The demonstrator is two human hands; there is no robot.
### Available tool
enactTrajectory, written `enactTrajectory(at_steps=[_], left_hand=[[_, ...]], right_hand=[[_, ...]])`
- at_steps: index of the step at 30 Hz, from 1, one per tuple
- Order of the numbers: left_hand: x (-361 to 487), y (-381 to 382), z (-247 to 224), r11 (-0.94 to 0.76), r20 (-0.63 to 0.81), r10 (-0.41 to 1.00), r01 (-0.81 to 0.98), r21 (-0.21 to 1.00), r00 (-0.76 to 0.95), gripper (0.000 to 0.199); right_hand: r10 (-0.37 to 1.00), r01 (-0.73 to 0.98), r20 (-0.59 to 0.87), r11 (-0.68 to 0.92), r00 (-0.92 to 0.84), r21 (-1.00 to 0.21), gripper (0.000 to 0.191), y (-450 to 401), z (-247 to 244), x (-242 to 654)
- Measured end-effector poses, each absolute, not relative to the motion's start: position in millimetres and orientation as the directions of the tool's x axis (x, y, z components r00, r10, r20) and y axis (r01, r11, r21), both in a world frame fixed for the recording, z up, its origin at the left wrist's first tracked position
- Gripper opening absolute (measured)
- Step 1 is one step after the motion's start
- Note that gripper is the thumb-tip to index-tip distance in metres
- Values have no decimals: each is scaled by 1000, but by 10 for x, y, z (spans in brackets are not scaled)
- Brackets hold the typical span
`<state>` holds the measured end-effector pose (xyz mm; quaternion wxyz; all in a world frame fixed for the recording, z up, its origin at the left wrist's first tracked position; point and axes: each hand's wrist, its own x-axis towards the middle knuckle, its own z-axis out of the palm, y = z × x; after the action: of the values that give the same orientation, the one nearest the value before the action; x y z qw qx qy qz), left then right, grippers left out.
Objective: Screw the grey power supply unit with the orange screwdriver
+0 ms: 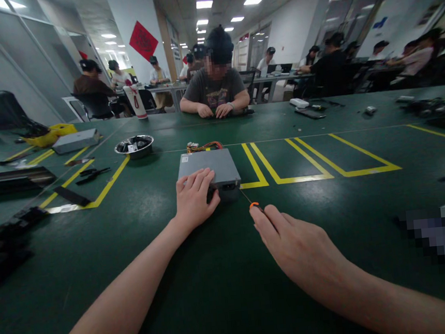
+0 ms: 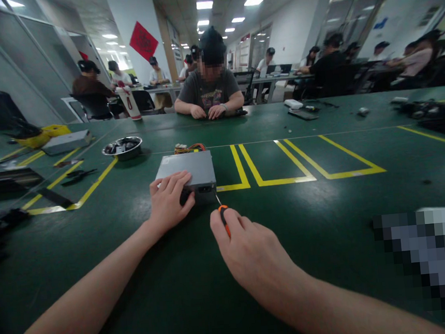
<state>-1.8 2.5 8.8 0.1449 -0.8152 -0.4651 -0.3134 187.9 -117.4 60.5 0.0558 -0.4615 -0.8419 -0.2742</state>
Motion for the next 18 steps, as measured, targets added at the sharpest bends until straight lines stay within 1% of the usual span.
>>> enactTrajectory(at_steps=[4, 6, 10, 12, 15, 17, 18], left_hand=[[-20, 29, 86, -530, 651, 661, 847, 50, 375, 37], [-20, 28, 87, -529, 652, 660, 847, 49, 374, 37], [-17, 21, 94, -526, 649, 666, 848, 58, 369, 38], [-15, 18, 96, -526, 649, 666, 848, 60, 367, 38], [-13, 18, 93, -527, 651, 663, 848, 55, 370, 38], [-12, 21, 90, -528, 654, 661, 848, 56, 368, 38], [-12, 23, 89, -528, 655, 661, 847, 57, 367, 39]], right_hand=[[666, 740, 375, 422, -645, 524, 29, -1207, 616, 1857], [638, 718, 380, 426, -670, 550, 28, -1213, 634, 1852], [620, 709, 374, 475, -690, 521, 29, -1191, 666, 1863], [635, 731, 386, 471, -669, 494, 29, -1176, 669, 1865], [713, 811, 417, 379, -563, 446, 35, -1172, 664, 1860], [769, 855, 420, 308, -482, 418, 43, -1179, 659, 1858], [786, 866, 416, 288, -457, 408, 44, -1182, 656, 1860]])
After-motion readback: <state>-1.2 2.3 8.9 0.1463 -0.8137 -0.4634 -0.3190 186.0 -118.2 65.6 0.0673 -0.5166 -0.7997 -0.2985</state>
